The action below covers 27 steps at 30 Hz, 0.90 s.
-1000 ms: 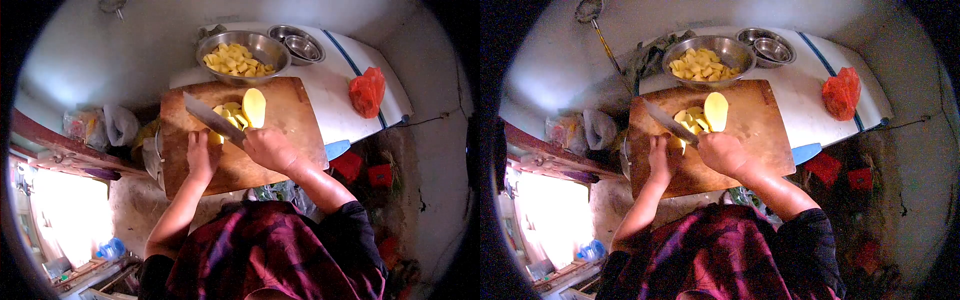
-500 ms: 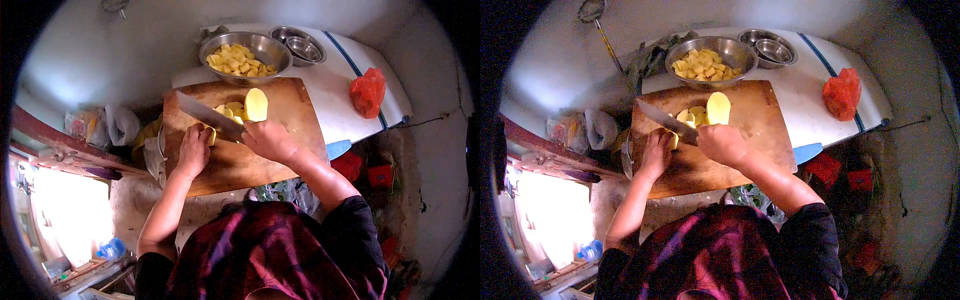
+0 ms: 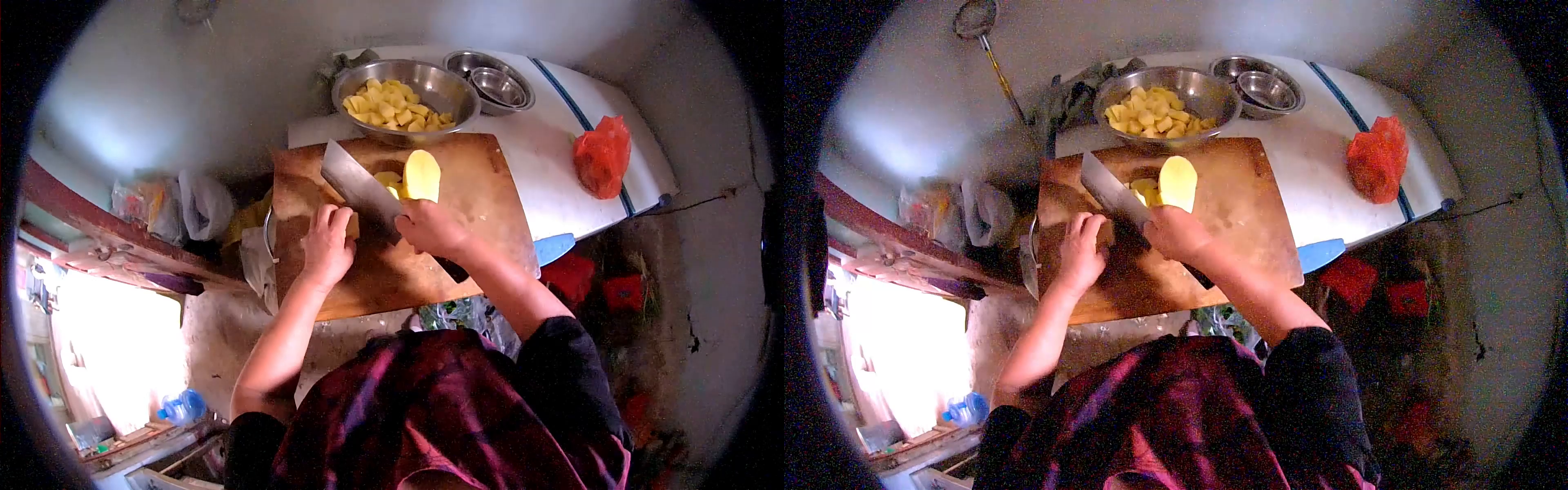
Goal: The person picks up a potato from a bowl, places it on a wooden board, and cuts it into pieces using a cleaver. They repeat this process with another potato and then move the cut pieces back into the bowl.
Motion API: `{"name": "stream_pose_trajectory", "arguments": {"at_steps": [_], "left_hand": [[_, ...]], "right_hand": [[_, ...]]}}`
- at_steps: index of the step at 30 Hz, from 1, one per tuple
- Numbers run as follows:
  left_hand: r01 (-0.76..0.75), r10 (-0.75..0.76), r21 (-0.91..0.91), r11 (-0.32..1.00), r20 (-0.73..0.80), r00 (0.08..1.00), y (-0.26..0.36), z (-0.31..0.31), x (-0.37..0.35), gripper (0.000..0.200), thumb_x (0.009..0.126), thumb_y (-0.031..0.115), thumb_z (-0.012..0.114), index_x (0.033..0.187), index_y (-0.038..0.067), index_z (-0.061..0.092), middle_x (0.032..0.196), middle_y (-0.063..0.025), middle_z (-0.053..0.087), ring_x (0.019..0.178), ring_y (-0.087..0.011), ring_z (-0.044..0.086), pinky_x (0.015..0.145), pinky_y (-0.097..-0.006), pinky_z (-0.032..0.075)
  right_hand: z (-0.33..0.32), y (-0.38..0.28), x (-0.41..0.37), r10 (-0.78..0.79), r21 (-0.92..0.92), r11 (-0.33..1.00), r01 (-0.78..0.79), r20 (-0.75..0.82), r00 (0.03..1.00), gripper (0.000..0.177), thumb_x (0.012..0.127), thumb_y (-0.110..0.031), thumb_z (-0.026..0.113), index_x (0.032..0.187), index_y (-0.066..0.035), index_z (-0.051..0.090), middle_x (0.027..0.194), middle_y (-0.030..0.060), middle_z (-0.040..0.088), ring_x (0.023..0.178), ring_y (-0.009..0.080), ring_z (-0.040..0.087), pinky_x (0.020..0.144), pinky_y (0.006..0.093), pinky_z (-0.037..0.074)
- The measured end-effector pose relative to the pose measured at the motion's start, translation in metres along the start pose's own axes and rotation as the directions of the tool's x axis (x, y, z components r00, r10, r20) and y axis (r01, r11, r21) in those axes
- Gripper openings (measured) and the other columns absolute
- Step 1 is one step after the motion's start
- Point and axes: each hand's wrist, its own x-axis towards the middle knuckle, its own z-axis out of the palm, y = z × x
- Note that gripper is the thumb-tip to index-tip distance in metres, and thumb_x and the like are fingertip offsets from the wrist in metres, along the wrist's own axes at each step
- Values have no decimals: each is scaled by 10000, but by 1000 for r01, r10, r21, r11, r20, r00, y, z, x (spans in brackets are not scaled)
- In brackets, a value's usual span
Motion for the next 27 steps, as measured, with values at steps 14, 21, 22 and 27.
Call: {"name": "stream_pose_trajectory", "arguments": {"at_steps": [14, 21, 22, 27], "left_hand": [[-86, 87, 10, 996, -128, 988, -4, 11, -4, 351, 650, 17, 601, 977, 23, 474, 1006, -172, 455, 924, -377, 458, 800, -441, 423], [-108, 113, 42, 993, -146, 983, -9, 15, -6, 433, 597, 4, 643, 996, 48, 479, 1030, -151, 463, 958, -357, 467, 817, -418, 427], [-53, 53, -1, 999, -101, 993, -5, 9, -5, 446, 593, -32, 627, 1011, 62, 503, 1040, -139, 470, 974, -351, 466, 829, -405, 425], [-184, 190, 59, 981, -123, 974, -20, -3, -2, 408, 595, -80, 559, 983, 46, 544, 971, -144, 474, 923, -344, 467, 817, -404, 421]], "right_hand": [[-26, -36, -13, 2, -240, 971, 14, 66, 998, 223, 816, -193, 447, 872, -3, 550, 727, 208, 615, 680, 377, 612, 602, 466, 501], [3, -12, 7, 36, -91, 996, -26, 101, 994, 227, 805, -184, 449, 810, -17, 602, 724, 208, 618, 673, 363, 621, 614, 449, 508], [-7, -14, 2, 149, 85, 984, -159, 105, 983, 227, 804, -190, 451, 801, -23, 604, 708, 213, 610, 659, 364, 616, 613, 450, 504], [-20, -10, -10, -143, -120, 984, 130, -106, 984, 221, 816, -213, 459, 786, -12, 550, 662, 203, 587, 612, 358, 597, 557, 459, 485]]}}
